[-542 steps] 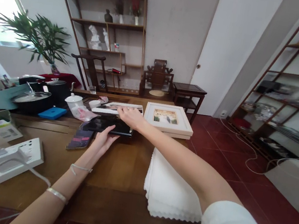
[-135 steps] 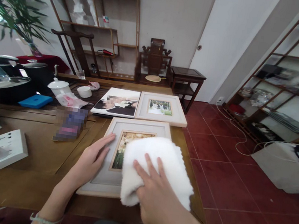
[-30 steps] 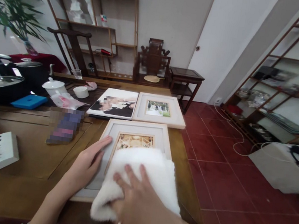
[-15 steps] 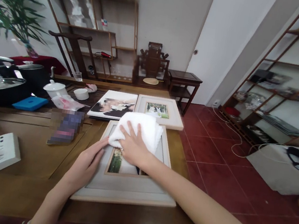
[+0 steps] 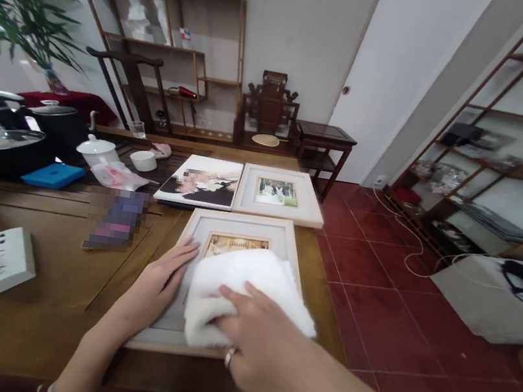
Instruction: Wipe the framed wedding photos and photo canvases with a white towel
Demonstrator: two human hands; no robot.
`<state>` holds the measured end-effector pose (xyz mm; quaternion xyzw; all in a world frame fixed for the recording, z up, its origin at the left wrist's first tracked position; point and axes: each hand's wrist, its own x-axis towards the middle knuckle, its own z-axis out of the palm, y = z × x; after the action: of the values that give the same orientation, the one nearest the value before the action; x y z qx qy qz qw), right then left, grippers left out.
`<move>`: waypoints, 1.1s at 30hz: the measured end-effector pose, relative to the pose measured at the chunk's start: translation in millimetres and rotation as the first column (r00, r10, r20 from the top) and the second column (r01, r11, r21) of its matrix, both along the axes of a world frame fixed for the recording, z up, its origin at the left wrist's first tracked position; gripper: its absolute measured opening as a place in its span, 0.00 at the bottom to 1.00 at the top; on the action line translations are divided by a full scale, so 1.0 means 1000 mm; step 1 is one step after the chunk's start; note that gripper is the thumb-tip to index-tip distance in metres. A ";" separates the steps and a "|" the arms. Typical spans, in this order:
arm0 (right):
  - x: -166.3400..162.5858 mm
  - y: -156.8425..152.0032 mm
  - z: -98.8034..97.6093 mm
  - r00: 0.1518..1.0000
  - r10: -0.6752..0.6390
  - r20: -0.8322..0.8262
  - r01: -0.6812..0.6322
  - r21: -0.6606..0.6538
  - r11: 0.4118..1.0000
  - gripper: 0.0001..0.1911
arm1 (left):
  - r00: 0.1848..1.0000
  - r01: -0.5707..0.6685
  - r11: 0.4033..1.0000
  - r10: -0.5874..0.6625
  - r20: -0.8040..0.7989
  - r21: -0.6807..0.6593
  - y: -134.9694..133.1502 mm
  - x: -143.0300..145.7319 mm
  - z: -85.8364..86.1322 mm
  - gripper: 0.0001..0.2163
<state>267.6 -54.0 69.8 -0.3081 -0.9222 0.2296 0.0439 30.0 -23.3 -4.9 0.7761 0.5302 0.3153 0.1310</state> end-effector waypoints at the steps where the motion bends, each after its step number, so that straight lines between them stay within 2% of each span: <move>1: 0.004 0.007 0.002 0.997 -0.072 -0.008 0.072 -0.001 0.997 0.21 | 1.000 -0.003 1.000 0.003 0.009 0.005 0.000 0.001 0.000 0.19; 4: 0.005 0.033 0.005 0.950 -0.302 -0.074 0.310 0.124 0.943 0.21 | 0.998 -0.032 1.000 0.032 0.050 0.001 -0.003 0.002 0.003 0.19; 6: -0.006 0.051 0.003 0.926 -0.359 -0.120 0.378 0.242 0.894 0.23 | 0.996 -0.037 0.999 0.039 0.076 -0.022 -0.006 0.003 0.008 0.19; 7: -0.015 0.058 0.001 0.929 -0.353 -0.111 0.370 0.290 0.883 0.23 | 0.995 -0.032 0.999 0.035 0.091 -0.034 -0.008 0.003 0.010 0.20; 9: -0.035 0.068 -0.004 0.955 -0.296 -0.028 0.287 0.343 0.894 0.24 | 0.992 -0.014 0.998 0.020 0.126 -0.053 -0.012 0.002 0.015 0.22; 11: -0.055 0.071 -0.011 0.977 -0.187 0.098 0.142 0.351 0.926 0.21 | 0.987 0.000 0.998 0.010 0.161 -0.061 -0.015 0.001 0.019 0.23; 14: -0.072 0.058 -0.019 0.980 -0.021 0.197 -0.052 0.360 0.932 0.17 | 0.981 0.014 0.998 -0.003 0.192 -0.060 -0.016 0.000 0.020 0.23; 18: -0.066 0.019 -0.014 0.977 0.123 0.173 -0.174 0.322 0.930 0.15 | 0.985 0.014 0.998 -0.003 0.170 -0.067 -0.013 -0.002 0.016 0.23; 22: -0.040 -0.008 0.008 0.970 0.218 0.111 -0.230 0.111 0.967 0.16 | 0.996 -0.020 0.994 0.029 0.087 -0.106 -0.010 -0.001 0.012 0.23; 24: -0.023 -0.007 0.020 0.989 0.142 0.037 -0.139 -0.063 0.988 0.16 | 0.999 -0.009 0.994 0.012 0.033 -0.112 -0.008 0.001 0.011 0.22; 26: -0.004 0.005 0.030 0.998 -0.044 -0.046 0.034 -0.183 0.982 0.16 | 1.000 0.015 0.995 -0.015 -0.005 -0.094 -0.006 0.002 0.010 0.20; 27: 0.005 0.013 0.033 0.985 -0.151 -0.088 0.132 -0.195 0.972 0.18 | 1.000 0.022 0.996 -0.024 -0.018 -0.081 -0.005 0.003 0.009 0.19; 28: 0.013 0.023 0.036 0.958 -0.250 -0.136 0.226 -0.170 0.959 0.19 | 0.999 0.026 0.998 -0.027 -0.028 -0.065 -0.005 0.003 0.008 0.19; 30: 0.024 0.044 0.038 0.884 -0.392 -0.254 0.398 -0.031 0.917 0.18 | 0.999 0.024 0.999 -0.025 -0.041 -0.035 -0.004 0.003 0.005 0.18; 31: 0.026 0.054 0.039 0.841 -0.444 -0.308 0.485 0.069 0.872 0.16 | 0.999 0.021 0.999 -0.022 -0.044 -0.024 -0.004 0.003 0.004 0.18; 33: 0.020 0.074 0.038 0.774 -0.496 -0.393 0.618 0.299 0.727 0.16 | 0.999 0.018 1.000 -0.018 -0.041 -0.007 -0.004 0.003 0.002 0.18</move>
<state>287.7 20.2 107.6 -0.5201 -0.7951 0.0477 0.3083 33.0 -27.1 -2.6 0.7868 0.5267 0.2963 0.1256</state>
